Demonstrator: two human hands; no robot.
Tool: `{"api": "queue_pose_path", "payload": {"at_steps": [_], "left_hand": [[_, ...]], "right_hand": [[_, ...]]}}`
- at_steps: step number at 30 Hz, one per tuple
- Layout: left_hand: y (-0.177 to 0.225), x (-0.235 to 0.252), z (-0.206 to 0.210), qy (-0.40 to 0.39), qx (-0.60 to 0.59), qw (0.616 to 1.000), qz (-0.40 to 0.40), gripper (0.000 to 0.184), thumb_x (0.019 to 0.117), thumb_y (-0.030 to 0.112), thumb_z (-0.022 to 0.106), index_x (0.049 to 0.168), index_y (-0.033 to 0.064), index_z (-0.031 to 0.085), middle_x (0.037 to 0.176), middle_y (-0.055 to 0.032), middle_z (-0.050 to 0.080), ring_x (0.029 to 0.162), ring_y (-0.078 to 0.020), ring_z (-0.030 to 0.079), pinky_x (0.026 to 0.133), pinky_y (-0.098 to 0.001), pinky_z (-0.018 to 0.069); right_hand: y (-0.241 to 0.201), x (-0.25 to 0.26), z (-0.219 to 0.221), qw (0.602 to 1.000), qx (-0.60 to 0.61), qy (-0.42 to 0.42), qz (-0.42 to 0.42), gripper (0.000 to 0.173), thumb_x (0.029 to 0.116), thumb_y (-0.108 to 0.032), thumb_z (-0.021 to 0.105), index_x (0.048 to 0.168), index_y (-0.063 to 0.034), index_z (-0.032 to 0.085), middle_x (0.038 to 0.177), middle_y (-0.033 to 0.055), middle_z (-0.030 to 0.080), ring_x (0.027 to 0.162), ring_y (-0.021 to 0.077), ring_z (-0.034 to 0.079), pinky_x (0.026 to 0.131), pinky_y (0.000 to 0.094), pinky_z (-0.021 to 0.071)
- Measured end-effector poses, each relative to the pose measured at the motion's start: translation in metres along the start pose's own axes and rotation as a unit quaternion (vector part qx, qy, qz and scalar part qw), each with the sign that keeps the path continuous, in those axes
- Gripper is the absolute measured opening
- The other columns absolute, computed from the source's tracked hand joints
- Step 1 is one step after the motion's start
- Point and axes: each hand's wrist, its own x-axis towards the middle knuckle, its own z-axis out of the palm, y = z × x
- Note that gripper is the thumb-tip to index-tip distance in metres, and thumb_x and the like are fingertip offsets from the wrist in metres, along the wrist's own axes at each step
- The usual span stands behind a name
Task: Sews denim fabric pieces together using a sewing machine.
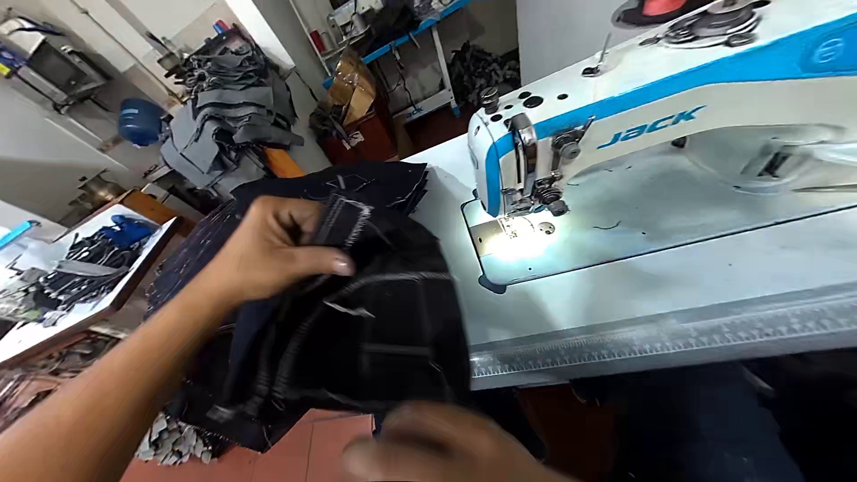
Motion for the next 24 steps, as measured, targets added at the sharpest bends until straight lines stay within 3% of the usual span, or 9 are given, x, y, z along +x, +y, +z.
{"api": "queue_pose_path", "payload": {"at_steps": [2,3,4,5,6,10,15,19,24], "left_hand": [[0.008,0.009,0.032,-0.006,0.005,1.0,-0.01,0.01,0.0845,0.021,0.081,0.085,0.0146,0.074,0.071,0.0075,0.071,0.058,-0.0004,0.064,0.052,-0.018,0.0549],[0.006,0.012,0.05,0.003,0.046,0.999,-0.024,0.008,0.0853,0.02,0.08,0.085,0.014,0.074,0.069,0.0073,0.071,0.058,-0.0011,0.065,0.052,-0.0201,0.0558],[-0.002,0.014,0.069,0.013,0.121,0.992,-0.041,0.013,0.085,0.025,0.08,0.082,0.0154,0.072,0.066,0.0074,0.068,0.055,-0.0031,0.063,0.05,-0.0254,0.055],[-0.012,0.016,0.089,0.011,0.202,0.977,-0.059,0.021,0.0847,0.032,0.08,0.077,0.0147,0.07,0.063,0.0044,0.065,0.055,-0.0095,0.062,0.051,-0.0365,0.0547],[-0.024,0.019,0.108,-0.002,0.254,0.964,-0.078,0.028,0.0852,0.036,0.079,0.075,0.0126,0.068,0.062,-0.0002,0.062,0.056,-0.0176,0.062,0.052,-0.0477,0.0534],[-0.042,0.022,0.149,-0.032,0.312,0.943,-0.112,0.03,0.0875,0.034,0.074,0.069,0.0131,0.063,0.057,-0.0019,0.055,0.053,-0.023,0.058,0.049,-0.0499,0.0461],[-0.03,0.018,0.188,0.086,0.286,0.954,-0.01,0.04,0.094,0.042,0.063,0.068,0.0127,0.059,0.06,0.0012,0.053,0.053,-0.016,0.055,0.047,-0.039,0.045],[-0.078,-0.007,0.241,-0.034,0.216,0.975,0.047,0.028,0.0954,0.034,0.057,0.091,0.0081,0.067,0.096,-0.0087,0.065,0.094,-0.0268,0.064,0.08,-0.0473,0.052],[-0.075,-0.006,0.218,-0.032,0.172,0.978,0.11,0.023,0.0958,0.028,0.066,0.105,0.01,0.076,0.119,-0.0049,0.072,0.121,-0.02,0.065,0.105,-0.0415,0.0522]], "right_hand": [[0.057,-0.012,0.028,0.985,-0.166,0.043,0.026,0.031,0.1012,-0.035,0.055,0.081,-0.0146,0.065,0.081,0.0044,0.066,0.077,0.021,0.065,0.069,0.0372,0.0537],[0.09,-0.029,0.039,0.968,-0.232,-0.012,0.096,0.043,0.1021,-0.045,0.053,0.086,-0.01,0.071,0.089,0.0086,0.071,0.088,0.0253,0.07,0.075,0.0434,0.0574],[0.113,-0.047,0.041,0.943,-0.245,-0.115,0.193,0.058,0.1038,-0.055,0.046,0.108,-0.0033,0.073,0.116,0.016,0.072,0.117,0.0319,0.066,0.101,0.052,0.052],[0.125,-0.061,0.036,0.912,-0.225,-0.215,0.269,0.073,0.1054,-0.059,0.037,0.136,0.0019,0.061,0.147,0.0219,0.056,0.144,0.0369,0.046,0.121,0.0573,0.0306],[0.13,-0.073,0.029,0.892,-0.215,-0.265,0.296,0.079,0.1059,-0.062,0.029,0.147,0.0012,0.051,0.157,0.0213,0.045,0.152,0.0359,0.034,0.126,0.056,0.0221],[0.115,-0.12,-0.008,0.886,-0.245,-0.292,0.265,0.056,0.1091,-0.047,0.036,0.143,-0.0066,0.057,0.159,0.0128,0.045,0.152,0.0307,0.035,0.124,0.0503,0.0293],[0.111,-0.152,-0.058,0.915,-0.267,-0.216,0.212,0.036,0.1086,-0.034,0.045,0.123,-0.0153,0.072,0.14,0.0073,0.064,0.138,0.0248,0.055,0.114,0.0427,0.0463],[0.116,-0.157,-0.085,0.923,-0.287,-0.175,0.186,0.036,0.1049,-0.04,0.051,0.12,-0.0165,0.074,0.125,0.0052,0.07,0.121,0.0209,0.065,0.101,0.0392,0.0546],[0.122,-0.166,-0.088,0.89,-0.388,-0.126,0.206,0.042,0.097,-0.064,0.053,0.117,-0.0362,0.077,0.111,0.0084,0.065,0.103,0.0284,0.06,0.09,0.0526,0.0429]]}}
